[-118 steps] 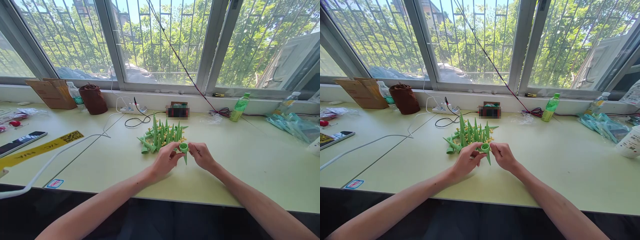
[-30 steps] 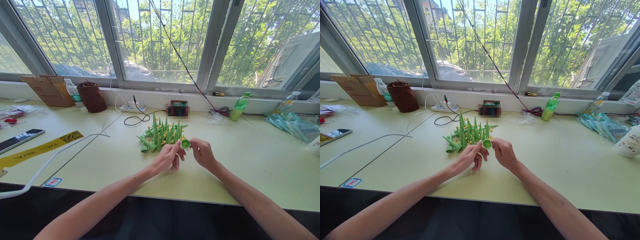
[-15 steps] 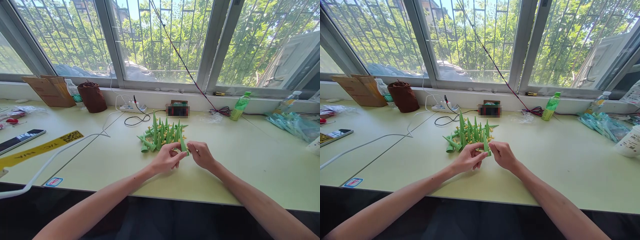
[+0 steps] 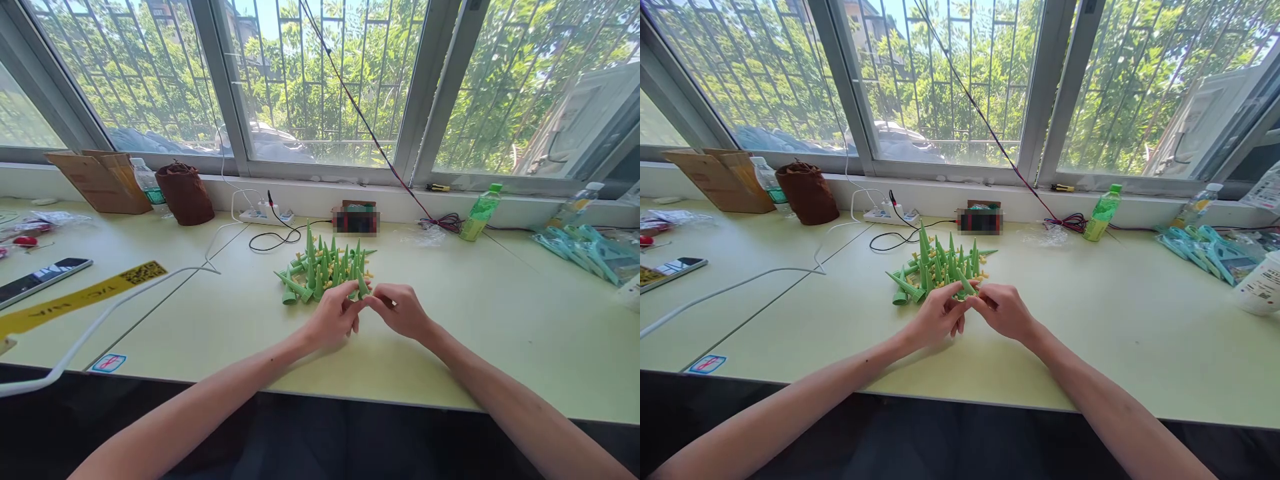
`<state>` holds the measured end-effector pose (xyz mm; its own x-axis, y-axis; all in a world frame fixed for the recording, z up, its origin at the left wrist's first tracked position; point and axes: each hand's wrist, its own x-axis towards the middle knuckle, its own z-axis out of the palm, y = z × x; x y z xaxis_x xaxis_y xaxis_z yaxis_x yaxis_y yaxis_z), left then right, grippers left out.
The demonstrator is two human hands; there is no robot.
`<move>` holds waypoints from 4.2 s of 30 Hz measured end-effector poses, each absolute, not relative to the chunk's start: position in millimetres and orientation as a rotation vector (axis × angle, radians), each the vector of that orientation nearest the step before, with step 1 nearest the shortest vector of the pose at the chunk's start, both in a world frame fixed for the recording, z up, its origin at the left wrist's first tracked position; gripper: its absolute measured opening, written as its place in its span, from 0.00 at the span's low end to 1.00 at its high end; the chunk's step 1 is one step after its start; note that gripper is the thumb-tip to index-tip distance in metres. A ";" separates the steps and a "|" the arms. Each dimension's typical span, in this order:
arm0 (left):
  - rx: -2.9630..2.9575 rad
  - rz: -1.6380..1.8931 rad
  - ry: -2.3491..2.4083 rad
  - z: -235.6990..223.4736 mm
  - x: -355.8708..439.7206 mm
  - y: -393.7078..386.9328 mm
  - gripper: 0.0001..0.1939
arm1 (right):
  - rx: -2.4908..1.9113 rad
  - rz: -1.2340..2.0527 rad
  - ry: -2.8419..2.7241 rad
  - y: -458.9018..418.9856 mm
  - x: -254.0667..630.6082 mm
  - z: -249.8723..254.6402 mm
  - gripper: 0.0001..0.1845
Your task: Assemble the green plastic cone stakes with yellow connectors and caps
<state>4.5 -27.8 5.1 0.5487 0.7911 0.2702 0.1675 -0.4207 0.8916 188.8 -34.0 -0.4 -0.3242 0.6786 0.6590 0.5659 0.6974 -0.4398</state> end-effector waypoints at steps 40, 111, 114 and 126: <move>2.091 0.867 0.907 2.8 3.8 -24.8 0.13 | -1.134 0.175 -1.955 -18.3 206.0 -3.7 0.26; 2.166 1.126 1.125 2.1 4.7 -25.3 0.09 | -1.053 0.293 -1.722 -28.4 198.1 5.5 0.07; 2.167 1.143 1.115 1.9 5.2 -25.4 0.09 | -1.027 0.314 -1.739 -28.8 197.4 6.2 0.07; 2.172 1.195 1.089 0.6 4.9 -24.4 0.10 | -0.944 0.462 -1.813 -30.1 195.5 4.5 0.09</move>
